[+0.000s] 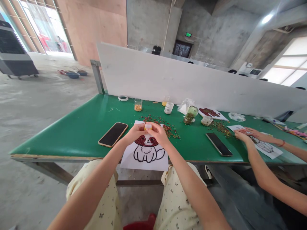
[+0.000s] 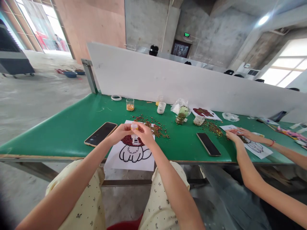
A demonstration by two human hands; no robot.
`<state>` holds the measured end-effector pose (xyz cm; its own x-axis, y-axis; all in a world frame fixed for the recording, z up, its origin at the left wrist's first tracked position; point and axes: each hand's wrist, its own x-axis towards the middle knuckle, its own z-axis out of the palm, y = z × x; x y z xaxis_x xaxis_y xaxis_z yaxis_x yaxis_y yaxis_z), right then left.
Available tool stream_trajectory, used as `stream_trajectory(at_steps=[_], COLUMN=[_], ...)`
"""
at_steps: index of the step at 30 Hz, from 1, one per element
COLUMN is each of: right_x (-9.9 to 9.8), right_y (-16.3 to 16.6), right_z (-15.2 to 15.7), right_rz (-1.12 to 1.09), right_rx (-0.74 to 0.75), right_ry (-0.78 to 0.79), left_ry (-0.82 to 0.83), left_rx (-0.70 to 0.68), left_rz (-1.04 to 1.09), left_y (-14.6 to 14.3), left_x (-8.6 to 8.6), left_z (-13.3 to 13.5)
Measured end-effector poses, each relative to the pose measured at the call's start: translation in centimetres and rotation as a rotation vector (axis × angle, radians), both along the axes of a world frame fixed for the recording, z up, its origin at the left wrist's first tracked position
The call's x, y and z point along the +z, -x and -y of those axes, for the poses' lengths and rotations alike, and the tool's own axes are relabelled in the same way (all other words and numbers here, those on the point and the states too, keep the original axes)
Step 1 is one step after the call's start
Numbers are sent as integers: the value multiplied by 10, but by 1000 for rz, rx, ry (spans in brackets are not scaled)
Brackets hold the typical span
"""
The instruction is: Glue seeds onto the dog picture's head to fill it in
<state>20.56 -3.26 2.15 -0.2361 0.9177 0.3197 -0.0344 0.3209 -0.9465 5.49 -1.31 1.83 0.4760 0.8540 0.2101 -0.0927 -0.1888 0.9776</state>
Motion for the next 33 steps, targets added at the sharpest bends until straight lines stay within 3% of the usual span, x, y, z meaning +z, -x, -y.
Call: stream_trajectory(at_steps=[6,12,15,21,25,33], right_x=[4,2,1,4,4,-9], right_y=[-1,2,0,-7,-8,0], right_z=[-2,0,-1,1,0,-5], right_rz=[-73,-10,11,45,50,8], right_rx=[-143,-177,-90,260,278,176], right_ry=[25,-20,-4,51,44,44], left_ry=[-88,-224,-169,-112,-72,-7], left_rx=[61,144,128,186,181,187], left_rz=[-29,-120,-61,-3,15,36], left_y=[-9,-14,-12,-7,-6,-3], left_x=[3,0,0,1,1,0], left_z=[10,11,10,9,8,6])
